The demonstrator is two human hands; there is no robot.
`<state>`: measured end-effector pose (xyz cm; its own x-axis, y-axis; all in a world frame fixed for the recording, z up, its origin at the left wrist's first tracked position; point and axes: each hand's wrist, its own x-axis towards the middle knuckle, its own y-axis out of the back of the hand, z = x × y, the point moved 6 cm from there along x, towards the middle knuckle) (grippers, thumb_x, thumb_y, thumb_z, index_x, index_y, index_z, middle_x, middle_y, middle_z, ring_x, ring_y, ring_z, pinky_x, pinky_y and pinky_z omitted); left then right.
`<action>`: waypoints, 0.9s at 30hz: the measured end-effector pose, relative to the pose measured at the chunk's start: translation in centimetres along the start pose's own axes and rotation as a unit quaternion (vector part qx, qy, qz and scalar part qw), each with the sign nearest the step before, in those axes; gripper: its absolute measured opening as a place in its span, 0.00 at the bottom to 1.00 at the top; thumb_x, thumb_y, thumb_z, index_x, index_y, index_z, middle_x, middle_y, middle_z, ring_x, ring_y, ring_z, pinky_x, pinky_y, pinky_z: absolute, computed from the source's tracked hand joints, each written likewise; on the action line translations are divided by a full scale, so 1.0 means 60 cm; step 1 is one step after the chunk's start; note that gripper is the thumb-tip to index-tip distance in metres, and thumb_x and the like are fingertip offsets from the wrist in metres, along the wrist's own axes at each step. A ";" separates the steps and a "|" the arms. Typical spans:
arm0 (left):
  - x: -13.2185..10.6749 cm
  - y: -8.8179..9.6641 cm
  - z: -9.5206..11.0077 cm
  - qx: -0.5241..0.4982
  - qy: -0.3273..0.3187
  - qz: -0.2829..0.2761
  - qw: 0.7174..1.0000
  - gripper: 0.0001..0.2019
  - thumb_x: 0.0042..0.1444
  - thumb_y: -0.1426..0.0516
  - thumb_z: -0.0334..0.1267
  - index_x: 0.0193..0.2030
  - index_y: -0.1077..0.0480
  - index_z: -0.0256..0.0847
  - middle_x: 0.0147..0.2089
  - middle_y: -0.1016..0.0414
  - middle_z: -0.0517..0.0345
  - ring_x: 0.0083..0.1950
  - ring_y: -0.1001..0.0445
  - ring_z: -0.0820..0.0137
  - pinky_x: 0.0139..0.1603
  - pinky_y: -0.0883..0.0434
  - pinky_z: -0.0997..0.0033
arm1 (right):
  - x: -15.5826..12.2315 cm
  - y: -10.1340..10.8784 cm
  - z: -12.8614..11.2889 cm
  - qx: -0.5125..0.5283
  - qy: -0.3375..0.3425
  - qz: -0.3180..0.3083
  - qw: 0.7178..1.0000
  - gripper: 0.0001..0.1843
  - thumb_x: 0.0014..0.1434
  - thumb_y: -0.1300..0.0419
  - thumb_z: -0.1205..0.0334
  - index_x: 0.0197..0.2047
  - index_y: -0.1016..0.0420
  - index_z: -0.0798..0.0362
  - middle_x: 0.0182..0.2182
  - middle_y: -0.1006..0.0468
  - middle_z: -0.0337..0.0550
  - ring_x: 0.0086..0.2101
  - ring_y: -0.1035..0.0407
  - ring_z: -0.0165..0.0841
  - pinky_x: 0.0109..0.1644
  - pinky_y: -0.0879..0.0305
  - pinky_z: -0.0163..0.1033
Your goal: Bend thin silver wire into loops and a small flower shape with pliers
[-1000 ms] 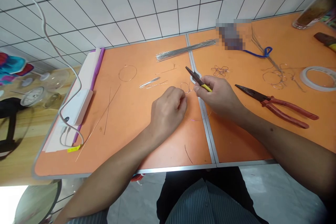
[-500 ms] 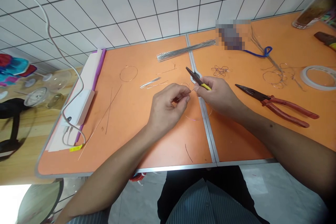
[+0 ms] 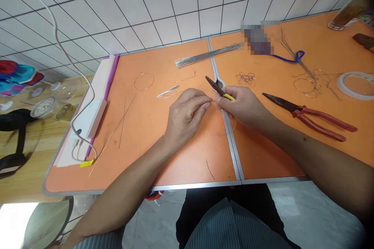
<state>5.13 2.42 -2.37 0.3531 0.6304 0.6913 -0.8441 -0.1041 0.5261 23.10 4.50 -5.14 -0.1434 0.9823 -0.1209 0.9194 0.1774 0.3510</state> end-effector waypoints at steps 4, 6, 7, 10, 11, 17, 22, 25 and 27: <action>-0.001 0.001 -0.005 0.007 0.025 -0.004 1.000 0.09 0.76 0.42 0.37 0.46 0.18 0.44 0.44 0.15 0.52 0.45 0.18 0.67 0.47 0.23 0.65 | 0.000 0.002 0.001 0.012 0.001 -0.001 1.000 0.09 0.66 0.36 0.57 0.35 0.24 0.50 0.25 0.29 0.35 0.25 0.39 0.29 0.31 0.46 0.40; -0.001 0.002 -0.007 0.010 0.038 -0.007 0.999 0.10 0.76 0.42 0.38 0.46 0.18 0.44 0.44 0.14 0.53 0.45 0.18 0.67 0.46 0.23 0.65 | 0.000 0.003 0.002 0.009 -0.001 0.001 1.000 0.09 0.66 0.36 0.56 0.34 0.24 0.50 0.25 0.30 0.34 0.25 0.39 0.29 0.31 0.46 0.40; -0.001 0.003 -0.007 0.009 0.042 -0.009 0.999 0.10 0.76 0.42 0.39 0.45 0.18 0.44 0.43 0.14 0.53 0.44 0.17 0.67 0.45 0.23 0.65 | 0.000 0.003 0.002 0.006 0.000 0.003 1.000 0.10 0.66 0.36 0.56 0.34 0.24 0.50 0.24 0.31 0.34 0.25 0.39 0.29 0.31 0.46 0.40; 0.000 0.003 -0.008 -0.002 0.063 -0.010 0.998 0.11 0.76 0.41 0.39 0.44 0.17 0.44 0.43 0.13 0.53 0.44 0.17 0.67 0.46 0.23 0.65 | 0.001 0.003 0.002 0.006 0.006 0.005 1.000 0.11 0.66 0.35 0.55 0.33 0.25 0.50 0.24 0.32 0.34 0.24 0.41 0.29 0.31 0.47 0.40; 0.001 0.003 -0.008 -0.008 0.075 -0.010 0.997 0.11 0.76 0.41 0.40 0.43 0.17 0.45 0.43 0.13 0.53 0.44 0.17 0.66 0.46 0.23 0.64 | 0.001 0.002 0.002 0.009 0.007 0.005 1.000 0.11 0.66 0.35 0.55 0.33 0.24 0.50 0.24 0.32 0.34 0.24 0.41 0.29 0.30 0.48 0.40; 0.001 0.003 -0.014 -0.045 0.140 -0.003 0.989 0.12 0.74 0.39 0.44 0.41 0.17 0.45 0.40 0.13 0.54 0.42 0.17 0.66 0.45 0.24 0.64 | 0.000 -0.002 -0.003 0.003 0.017 0.000 1.000 0.15 0.65 0.34 0.52 0.31 0.27 0.50 0.23 0.37 0.33 0.25 0.44 0.29 0.31 0.50 0.40; 0.000 0.006 -0.021 -0.079 0.180 0.017 0.980 0.12 0.72 0.36 0.43 0.37 0.17 0.45 0.37 0.15 0.55 0.38 0.21 0.68 0.38 0.29 0.65 | -0.002 -0.006 -0.007 -0.011 0.031 -0.015 0.999 0.14 0.65 0.34 0.49 0.36 0.21 0.51 0.24 0.41 0.31 0.26 0.47 0.29 0.32 0.52 0.40; 0.001 0.008 -0.021 -0.081 0.179 0.033 0.980 0.12 0.71 0.35 0.42 0.34 0.19 0.45 0.35 0.17 0.57 0.36 0.24 0.69 0.36 0.31 0.66 | -0.002 -0.011 -0.006 -0.007 0.045 -0.025 0.999 0.12 0.65 0.34 0.51 0.36 0.21 0.51 0.27 0.37 0.33 0.29 0.44 0.30 0.34 0.50 0.40; 0.002 0.009 -0.020 -0.078 0.181 0.036 0.980 0.13 0.70 0.35 0.42 0.32 0.20 0.44 0.34 0.19 0.57 0.35 0.27 0.70 0.36 0.32 0.66 | -0.001 -0.014 -0.004 0.000 0.052 -0.030 0.998 0.11 0.64 0.34 0.53 0.35 0.22 0.51 0.28 0.34 0.34 0.30 0.42 0.30 0.35 0.48 0.40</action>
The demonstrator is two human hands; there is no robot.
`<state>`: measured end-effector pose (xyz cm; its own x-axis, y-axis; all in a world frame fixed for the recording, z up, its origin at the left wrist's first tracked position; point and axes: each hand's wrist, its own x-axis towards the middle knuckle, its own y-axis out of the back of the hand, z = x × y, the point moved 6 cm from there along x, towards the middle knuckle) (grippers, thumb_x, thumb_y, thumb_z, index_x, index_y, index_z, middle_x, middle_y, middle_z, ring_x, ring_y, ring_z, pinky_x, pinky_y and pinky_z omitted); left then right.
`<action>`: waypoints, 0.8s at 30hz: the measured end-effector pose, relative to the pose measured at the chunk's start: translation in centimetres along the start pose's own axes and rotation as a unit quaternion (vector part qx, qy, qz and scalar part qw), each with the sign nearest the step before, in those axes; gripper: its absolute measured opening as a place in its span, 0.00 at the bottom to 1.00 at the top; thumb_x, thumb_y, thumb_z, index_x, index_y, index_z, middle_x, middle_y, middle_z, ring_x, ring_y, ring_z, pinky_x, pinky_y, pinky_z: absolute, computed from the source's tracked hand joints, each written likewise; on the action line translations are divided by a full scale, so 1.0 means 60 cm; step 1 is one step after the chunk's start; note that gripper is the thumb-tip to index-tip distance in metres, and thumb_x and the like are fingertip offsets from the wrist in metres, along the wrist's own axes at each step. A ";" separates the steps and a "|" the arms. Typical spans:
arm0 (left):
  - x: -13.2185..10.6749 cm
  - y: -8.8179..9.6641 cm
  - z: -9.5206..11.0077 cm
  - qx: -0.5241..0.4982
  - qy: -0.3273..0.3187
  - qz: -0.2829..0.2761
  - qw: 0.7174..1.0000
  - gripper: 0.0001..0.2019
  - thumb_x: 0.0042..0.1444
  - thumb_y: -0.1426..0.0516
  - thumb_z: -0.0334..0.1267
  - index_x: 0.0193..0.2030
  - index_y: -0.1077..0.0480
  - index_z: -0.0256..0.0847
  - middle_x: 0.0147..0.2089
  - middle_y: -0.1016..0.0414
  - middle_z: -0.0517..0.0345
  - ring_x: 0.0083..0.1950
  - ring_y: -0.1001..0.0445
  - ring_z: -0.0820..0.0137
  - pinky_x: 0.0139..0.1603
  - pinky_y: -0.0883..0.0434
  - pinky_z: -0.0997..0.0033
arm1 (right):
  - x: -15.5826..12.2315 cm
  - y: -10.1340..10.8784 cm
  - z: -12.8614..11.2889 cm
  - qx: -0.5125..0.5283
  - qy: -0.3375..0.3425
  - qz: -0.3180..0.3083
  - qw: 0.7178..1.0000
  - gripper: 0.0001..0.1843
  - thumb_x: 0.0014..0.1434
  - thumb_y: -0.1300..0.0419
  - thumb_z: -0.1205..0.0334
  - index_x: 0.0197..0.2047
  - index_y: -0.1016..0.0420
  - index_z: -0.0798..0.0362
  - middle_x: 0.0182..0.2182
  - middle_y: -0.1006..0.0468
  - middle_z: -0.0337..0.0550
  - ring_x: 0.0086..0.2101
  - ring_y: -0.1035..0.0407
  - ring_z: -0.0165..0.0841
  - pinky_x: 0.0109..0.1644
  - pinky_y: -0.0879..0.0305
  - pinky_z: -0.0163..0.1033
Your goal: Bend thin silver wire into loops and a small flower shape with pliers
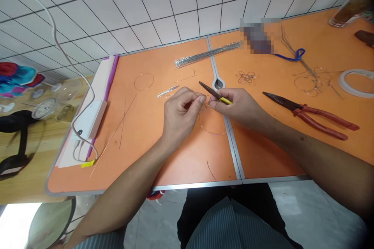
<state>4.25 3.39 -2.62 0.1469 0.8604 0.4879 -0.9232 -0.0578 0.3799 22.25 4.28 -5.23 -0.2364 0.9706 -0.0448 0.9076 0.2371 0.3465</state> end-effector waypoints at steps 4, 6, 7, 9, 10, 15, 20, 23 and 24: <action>0.000 -0.001 0.000 0.003 0.014 0.006 1.000 0.15 0.70 0.35 0.44 0.30 0.22 0.44 0.32 0.21 0.58 0.34 0.29 0.69 0.36 0.32 0.65 | 0.002 -0.006 0.005 0.003 0.007 -0.008 1.000 0.10 0.63 0.33 0.53 0.36 0.22 0.51 0.30 0.29 0.35 0.32 0.39 0.31 0.37 0.45 0.40; 0.000 -0.001 -0.001 0.004 0.024 0.008 1.000 0.17 0.70 0.34 0.45 0.28 0.24 0.44 0.31 0.23 0.58 0.33 0.30 0.69 0.36 0.32 0.65 | 0.003 -0.008 0.006 0.002 0.011 -0.010 1.000 0.10 0.64 0.33 0.53 0.36 0.22 0.50 0.30 0.29 0.36 0.32 0.38 0.31 0.37 0.45 0.40; 0.000 -0.002 -0.001 0.002 0.028 0.006 1.000 0.18 0.70 0.34 0.45 0.28 0.25 0.43 0.31 0.24 0.58 0.33 0.30 0.69 0.35 0.32 0.65 | 0.003 -0.009 0.005 0.000 0.011 -0.010 1.000 0.11 0.64 0.33 0.53 0.36 0.22 0.50 0.30 0.29 0.36 0.32 0.38 0.31 0.36 0.45 0.40; -0.001 -0.004 -0.002 -0.005 0.030 0.001 1.000 0.18 0.70 0.35 0.44 0.28 0.26 0.43 0.31 0.24 0.58 0.33 0.31 0.70 0.36 0.32 0.66 | 0.002 -0.009 0.004 -0.006 0.007 -0.008 1.000 0.11 0.64 0.33 0.52 0.35 0.22 0.50 0.29 0.30 0.35 0.31 0.40 0.31 0.35 0.46 0.40; -0.001 -0.005 -0.002 -0.007 0.030 -0.003 1.000 0.17 0.70 0.35 0.43 0.28 0.25 0.43 0.31 0.24 0.58 0.34 0.30 0.69 0.36 0.32 0.66 | 0.002 -0.008 0.004 -0.007 0.002 -0.007 1.000 0.11 0.64 0.33 0.52 0.34 0.22 0.50 0.28 0.32 0.35 0.30 0.41 0.31 0.35 0.47 0.40; -0.003 -0.004 -0.024 -0.046 0.092 0.011 0.995 0.15 0.62 0.29 0.40 0.54 0.21 0.47 0.48 0.20 0.55 0.40 0.26 0.70 0.40 0.26 0.68 | 0.000 0.001 0.002 0.010 -0.016 0.011 1.000 0.11 0.63 0.33 0.52 0.36 0.21 0.51 0.26 0.37 0.33 0.28 0.46 0.30 0.33 0.51 0.40; -0.015 -0.032 -0.058 -0.225 0.255 -0.044 0.939 0.19 0.57 0.27 0.39 0.53 0.25 0.44 0.41 0.20 0.57 0.39 0.22 0.71 0.42 0.23 0.70 | 0.000 0.007 0.002 0.023 -0.037 0.033 0.999 0.10 0.61 0.33 0.53 0.36 0.22 0.50 0.24 0.38 0.31 0.26 0.46 0.29 0.32 0.52 0.40; -0.028 -0.056 -0.063 -0.301 0.329 -0.086 0.891 0.13 0.55 0.27 0.41 0.41 0.22 0.40 0.35 0.22 0.58 0.35 0.23 0.73 0.37 0.23 0.71 | 0.000 0.007 0.002 0.033 -0.036 0.037 0.998 0.08 0.59 0.33 0.55 0.36 0.23 0.50 0.23 0.36 0.31 0.26 0.45 0.29 0.33 0.50 0.40; -0.032 -0.061 -0.063 -0.317 0.342 -0.091 0.880 0.13 0.54 0.26 0.41 0.39 0.22 0.40 0.34 0.22 0.58 0.34 0.23 0.73 0.36 0.23 0.71 | 0.001 0.007 0.003 0.036 -0.034 0.037 0.998 0.08 0.59 0.33 0.55 0.35 0.23 0.50 0.23 0.36 0.31 0.26 0.45 0.29 0.33 0.50 0.40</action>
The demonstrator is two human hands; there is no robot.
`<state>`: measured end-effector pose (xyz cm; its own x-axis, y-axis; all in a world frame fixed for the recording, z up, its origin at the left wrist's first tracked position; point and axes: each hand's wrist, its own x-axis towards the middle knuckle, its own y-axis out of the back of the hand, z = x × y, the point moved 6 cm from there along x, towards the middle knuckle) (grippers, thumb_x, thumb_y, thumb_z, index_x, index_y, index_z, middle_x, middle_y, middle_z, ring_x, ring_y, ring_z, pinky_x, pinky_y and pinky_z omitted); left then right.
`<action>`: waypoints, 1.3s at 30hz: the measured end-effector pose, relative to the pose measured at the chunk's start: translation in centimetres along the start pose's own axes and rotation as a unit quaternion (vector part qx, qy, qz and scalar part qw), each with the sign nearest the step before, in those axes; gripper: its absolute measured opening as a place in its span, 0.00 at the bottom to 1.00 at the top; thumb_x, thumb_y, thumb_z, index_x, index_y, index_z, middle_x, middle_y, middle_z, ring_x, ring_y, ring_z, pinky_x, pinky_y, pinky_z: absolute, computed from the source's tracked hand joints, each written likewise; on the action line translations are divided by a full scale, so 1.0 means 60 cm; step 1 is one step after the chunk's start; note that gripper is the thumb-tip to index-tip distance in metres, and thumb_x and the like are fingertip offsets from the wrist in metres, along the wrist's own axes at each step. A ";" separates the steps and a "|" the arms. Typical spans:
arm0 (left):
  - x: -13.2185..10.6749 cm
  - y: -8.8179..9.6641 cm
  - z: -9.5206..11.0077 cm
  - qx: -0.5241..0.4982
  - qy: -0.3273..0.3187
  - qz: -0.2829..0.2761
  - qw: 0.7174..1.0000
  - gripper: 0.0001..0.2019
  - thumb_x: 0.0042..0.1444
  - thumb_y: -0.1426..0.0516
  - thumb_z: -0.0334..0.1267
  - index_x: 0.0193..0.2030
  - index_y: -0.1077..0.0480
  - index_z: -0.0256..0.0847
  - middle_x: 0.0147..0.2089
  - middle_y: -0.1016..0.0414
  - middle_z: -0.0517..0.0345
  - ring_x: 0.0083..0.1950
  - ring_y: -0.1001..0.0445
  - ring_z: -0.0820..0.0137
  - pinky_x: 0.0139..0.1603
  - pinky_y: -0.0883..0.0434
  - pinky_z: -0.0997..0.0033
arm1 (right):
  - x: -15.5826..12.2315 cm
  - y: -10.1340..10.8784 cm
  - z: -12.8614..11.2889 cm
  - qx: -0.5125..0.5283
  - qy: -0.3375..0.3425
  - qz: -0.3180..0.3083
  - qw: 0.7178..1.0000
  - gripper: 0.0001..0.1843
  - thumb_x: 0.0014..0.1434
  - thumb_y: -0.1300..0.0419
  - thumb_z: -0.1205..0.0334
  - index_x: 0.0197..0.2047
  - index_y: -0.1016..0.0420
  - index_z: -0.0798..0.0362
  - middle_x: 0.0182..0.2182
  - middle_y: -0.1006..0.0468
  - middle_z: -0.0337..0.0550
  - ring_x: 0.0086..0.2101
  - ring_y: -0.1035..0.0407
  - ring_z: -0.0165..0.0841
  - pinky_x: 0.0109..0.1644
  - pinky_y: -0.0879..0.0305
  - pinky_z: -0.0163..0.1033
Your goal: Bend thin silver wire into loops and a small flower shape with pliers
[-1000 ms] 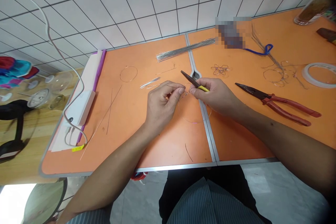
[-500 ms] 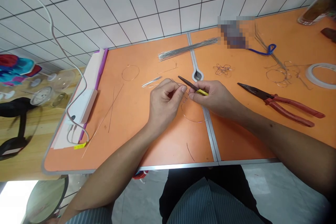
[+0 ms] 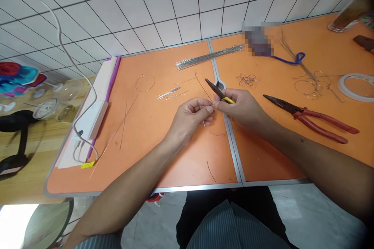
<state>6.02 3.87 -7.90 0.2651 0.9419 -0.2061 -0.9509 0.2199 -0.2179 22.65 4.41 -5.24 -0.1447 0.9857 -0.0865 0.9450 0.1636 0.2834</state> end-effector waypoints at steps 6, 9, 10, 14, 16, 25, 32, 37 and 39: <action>-0.002 -0.001 -0.005 -0.042 0.005 0.033 0.999 0.13 0.51 0.26 0.40 0.40 0.21 0.40 0.32 0.22 0.60 0.29 0.26 0.76 0.29 0.26 0.75 | 0.004 -0.005 0.010 0.002 0.017 -0.009 1.000 0.08 0.59 0.33 0.55 0.34 0.23 0.50 0.22 0.38 0.29 0.26 0.47 0.28 0.33 0.51 0.39; -0.001 0.000 -0.003 -0.043 -0.001 0.037 0.998 0.13 0.50 0.26 0.41 0.38 0.21 0.41 0.32 0.23 0.61 0.27 0.28 0.77 0.27 0.28 0.76 | 0.005 -0.010 0.014 0.008 0.020 -0.018 1.000 0.08 0.60 0.33 0.55 0.34 0.23 0.50 0.22 0.38 0.29 0.25 0.47 0.28 0.33 0.51 0.39; 0.000 0.000 -0.002 -0.039 -0.004 0.039 0.998 0.12 0.50 0.26 0.41 0.38 0.21 0.41 0.33 0.23 0.61 0.27 0.29 0.78 0.27 0.29 0.76 | 0.004 -0.011 0.014 0.011 0.018 -0.020 1.000 0.08 0.60 0.33 0.55 0.34 0.23 0.50 0.22 0.38 0.29 0.25 0.47 0.28 0.33 0.51 0.39; -0.001 0.000 -0.001 -0.019 -0.015 0.055 0.998 0.12 0.50 0.26 0.42 0.34 0.22 0.40 0.32 0.24 0.61 0.26 0.31 0.78 0.25 0.32 0.76 | 0.002 -0.016 0.014 0.021 0.003 -0.027 0.999 0.07 0.60 0.34 0.56 0.34 0.24 0.50 0.23 0.39 0.28 0.25 0.47 0.27 0.32 0.51 0.39; -0.002 -0.002 -0.001 -0.016 -0.021 0.058 0.998 0.12 0.51 0.27 0.42 0.33 0.23 0.40 0.30 0.26 0.62 0.25 0.32 0.78 0.24 0.33 0.76 | 0.001 -0.018 0.014 0.022 0.001 -0.028 0.999 0.08 0.60 0.34 0.56 0.34 0.25 0.50 0.23 0.38 0.29 0.25 0.47 0.27 0.32 0.51 0.39; -0.007 -0.007 0.002 0.006 -0.055 0.053 0.997 0.11 0.58 0.30 0.44 0.34 0.25 0.42 0.27 0.29 0.63 0.24 0.34 0.76 0.22 0.35 0.75 | 0.001 -0.022 0.014 0.037 -0.009 -0.020 0.999 0.07 0.59 0.33 0.57 0.35 0.24 0.50 0.22 0.37 0.28 0.24 0.45 0.27 0.32 0.48 0.39; -0.011 -0.005 0.005 0.029 -0.052 0.071 0.996 0.10 0.61 0.33 0.41 0.35 0.27 0.41 0.24 0.35 0.66 0.23 0.40 0.78 0.21 0.42 0.77 | 0.000 -0.023 0.019 0.048 -0.014 -0.030 0.998 0.08 0.60 0.32 0.56 0.36 0.24 0.50 0.22 0.38 0.29 0.23 0.45 0.27 0.30 0.50 0.38; -0.013 -0.008 0.008 0.011 -0.051 0.068 0.996 0.11 0.59 0.32 0.41 0.33 0.28 0.41 0.23 0.38 0.67 0.22 0.44 0.79 0.22 0.45 0.77 | -0.001 -0.025 0.020 0.054 -0.015 -0.048 0.997 0.09 0.61 0.31 0.55 0.36 0.24 0.50 0.23 0.37 0.30 0.23 0.43 0.27 0.28 0.47 0.37; -0.013 -0.009 0.011 -0.001 -0.055 0.066 0.996 0.11 0.59 0.32 0.40 0.33 0.29 0.41 0.23 0.37 0.67 0.22 0.44 0.79 0.22 0.45 0.77 | -0.001 -0.025 0.017 0.060 -0.015 -0.057 0.996 0.10 0.63 0.31 0.54 0.36 0.24 0.50 0.25 0.34 0.32 0.24 0.40 0.28 0.28 0.42 0.37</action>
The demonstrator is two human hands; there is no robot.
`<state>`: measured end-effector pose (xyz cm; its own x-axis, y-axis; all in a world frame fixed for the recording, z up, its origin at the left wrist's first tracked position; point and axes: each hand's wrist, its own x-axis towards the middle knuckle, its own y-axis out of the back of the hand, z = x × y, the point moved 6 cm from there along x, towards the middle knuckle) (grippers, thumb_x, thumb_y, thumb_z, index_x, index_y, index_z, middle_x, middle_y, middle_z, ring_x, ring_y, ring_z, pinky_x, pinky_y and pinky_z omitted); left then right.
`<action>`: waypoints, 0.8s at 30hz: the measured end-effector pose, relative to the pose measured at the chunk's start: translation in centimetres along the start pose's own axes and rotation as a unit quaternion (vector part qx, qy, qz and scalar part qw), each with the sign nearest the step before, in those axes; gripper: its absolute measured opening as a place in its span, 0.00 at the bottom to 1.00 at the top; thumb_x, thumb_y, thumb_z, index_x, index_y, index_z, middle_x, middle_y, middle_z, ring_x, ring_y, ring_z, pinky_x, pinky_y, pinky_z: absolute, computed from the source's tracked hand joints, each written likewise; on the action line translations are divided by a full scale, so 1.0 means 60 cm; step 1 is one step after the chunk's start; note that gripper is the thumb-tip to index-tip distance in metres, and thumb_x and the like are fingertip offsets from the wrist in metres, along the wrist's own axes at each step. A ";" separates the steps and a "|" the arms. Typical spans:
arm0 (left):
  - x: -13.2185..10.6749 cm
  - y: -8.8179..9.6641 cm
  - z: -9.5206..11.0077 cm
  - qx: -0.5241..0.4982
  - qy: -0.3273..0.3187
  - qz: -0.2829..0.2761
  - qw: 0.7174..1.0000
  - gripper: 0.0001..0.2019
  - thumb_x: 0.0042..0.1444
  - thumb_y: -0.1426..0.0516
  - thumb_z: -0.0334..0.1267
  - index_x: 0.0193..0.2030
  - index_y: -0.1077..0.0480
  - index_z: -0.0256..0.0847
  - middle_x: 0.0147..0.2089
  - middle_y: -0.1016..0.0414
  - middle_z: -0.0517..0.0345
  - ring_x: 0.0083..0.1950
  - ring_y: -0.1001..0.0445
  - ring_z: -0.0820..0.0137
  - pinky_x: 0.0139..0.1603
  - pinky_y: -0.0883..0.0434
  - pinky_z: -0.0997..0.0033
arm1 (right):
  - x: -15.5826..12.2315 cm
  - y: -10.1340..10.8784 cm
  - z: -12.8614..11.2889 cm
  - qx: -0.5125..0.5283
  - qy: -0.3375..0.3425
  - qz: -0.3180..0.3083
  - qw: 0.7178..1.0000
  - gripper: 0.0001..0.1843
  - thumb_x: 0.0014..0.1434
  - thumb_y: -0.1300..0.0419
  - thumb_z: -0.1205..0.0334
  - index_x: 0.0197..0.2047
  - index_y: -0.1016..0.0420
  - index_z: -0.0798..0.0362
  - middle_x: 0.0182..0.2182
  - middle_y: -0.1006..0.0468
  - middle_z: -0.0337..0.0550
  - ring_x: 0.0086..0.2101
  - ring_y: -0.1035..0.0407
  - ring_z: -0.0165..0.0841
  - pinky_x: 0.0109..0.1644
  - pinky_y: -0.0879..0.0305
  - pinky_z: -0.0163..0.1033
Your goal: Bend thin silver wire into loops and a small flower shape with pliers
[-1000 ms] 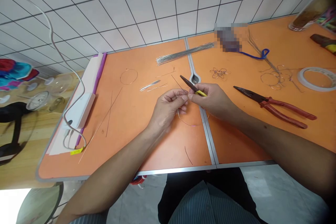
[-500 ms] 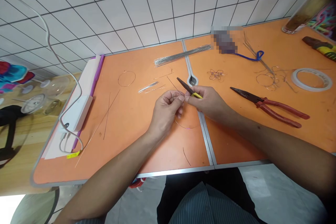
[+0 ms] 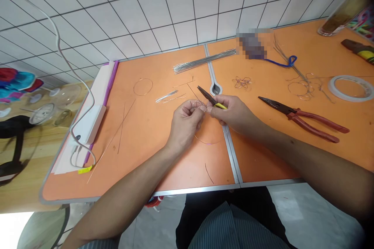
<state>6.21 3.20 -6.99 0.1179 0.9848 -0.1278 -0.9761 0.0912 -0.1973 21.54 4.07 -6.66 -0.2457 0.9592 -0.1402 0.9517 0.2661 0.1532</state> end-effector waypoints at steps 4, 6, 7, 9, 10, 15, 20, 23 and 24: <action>0.004 0.005 0.012 -0.026 -0.009 0.007 1.000 0.13 0.58 0.31 0.39 0.31 0.31 0.40 0.26 0.33 0.66 0.21 0.45 0.80 0.22 0.47 0.76 | 0.000 0.004 -0.004 0.037 0.007 -0.012 0.999 0.16 0.68 0.33 0.46 0.39 0.23 0.50 0.33 0.23 0.39 0.30 0.30 0.30 0.33 0.31 0.37; 0.006 0.010 0.018 -0.038 -0.008 0.010 0.999 0.15 0.57 0.31 0.40 0.30 0.32 0.40 0.27 0.33 0.65 0.21 0.44 0.81 0.21 0.48 0.76 | 0.000 0.011 -0.004 0.033 0.012 -0.007 0.999 0.19 0.71 0.36 0.43 0.38 0.24 0.51 0.35 0.21 0.41 0.31 0.29 0.30 0.34 0.30 0.37; 0.007 0.013 0.020 -0.045 -0.009 0.010 0.999 0.15 0.57 0.30 0.40 0.30 0.33 0.40 0.27 0.33 0.65 0.21 0.44 0.81 0.21 0.48 0.76 | 0.000 0.014 -0.004 0.018 0.020 -0.004 1.000 0.20 0.72 0.37 0.42 0.37 0.24 0.51 0.35 0.22 0.41 0.31 0.29 0.30 0.34 0.30 0.37; 0.008 0.019 0.026 -0.057 -0.014 0.010 0.998 0.16 0.58 0.30 0.41 0.30 0.33 0.40 0.29 0.32 0.65 0.21 0.43 0.81 0.21 0.49 0.77 | -0.001 0.019 -0.003 -0.027 0.043 -0.002 0.999 0.23 0.73 0.38 0.42 0.35 0.25 0.51 0.33 0.23 0.41 0.30 0.30 0.30 0.35 0.32 0.37; 0.009 0.022 0.029 -0.063 -0.018 0.011 0.998 0.16 0.58 0.30 0.41 0.30 0.33 0.39 0.29 0.32 0.65 0.22 0.43 0.82 0.21 0.49 0.77 | 0.000 0.021 -0.002 -0.046 0.051 -0.002 0.998 0.23 0.73 0.39 0.41 0.35 0.25 0.51 0.32 0.23 0.41 0.30 0.30 0.31 0.34 0.32 0.38; 0.014 0.035 0.041 -0.086 -0.030 0.010 0.996 0.14 0.59 0.30 0.39 0.32 0.31 0.39 0.31 0.31 0.64 0.22 0.42 0.82 0.20 0.49 0.78 | 0.004 0.025 0.010 -0.060 0.047 -0.002 0.997 0.27 0.76 0.45 0.36 0.41 0.23 0.51 0.33 0.23 0.41 0.31 0.30 0.33 0.35 0.34 0.40; 0.016 0.038 0.050 -0.103 -0.038 0.000 0.994 0.15 0.58 0.29 0.40 0.32 0.31 0.39 0.31 0.30 0.64 0.21 0.43 0.83 0.19 0.49 0.78 | -0.003 0.019 -0.010 -0.229 0.124 0.013 0.965 0.23 0.76 0.45 0.43 0.35 0.28 0.50 0.28 0.30 0.37 0.30 0.36 0.33 0.36 0.43 0.42; 0.014 0.035 0.052 -0.105 -0.046 -0.001 0.993 0.15 0.59 0.29 0.40 0.32 0.30 0.39 0.31 0.31 0.65 0.20 0.46 0.84 0.19 0.49 0.78 | -0.008 0.009 -0.019 -0.274 0.179 0.004 0.945 0.22 0.76 0.46 0.43 0.37 0.27 0.50 0.29 0.29 0.38 0.31 0.36 0.34 0.37 0.43 0.42; 0.013 0.034 0.053 -0.105 -0.048 0.000 0.993 0.15 0.59 0.29 0.41 0.32 0.30 0.39 0.30 0.31 0.66 0.20 0.47 0.84 0.20 0.49 0.78 | -0.008 0.007 -0.019 -0.280 0.189 0.002 0.941 0.22 0.76 0.46 0.43 0.38 0.26 0.50 0.30 0.28 0.39 0.31 0.35 0.34 0.38 0.42 0.43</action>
<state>3.74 4.64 -4.41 0.0907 0.9952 -0.0367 -0.9148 0.0687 -0.3980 21.83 3.84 -5.39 -0.3908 0.8978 0.2030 0.7324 0.1697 0.6594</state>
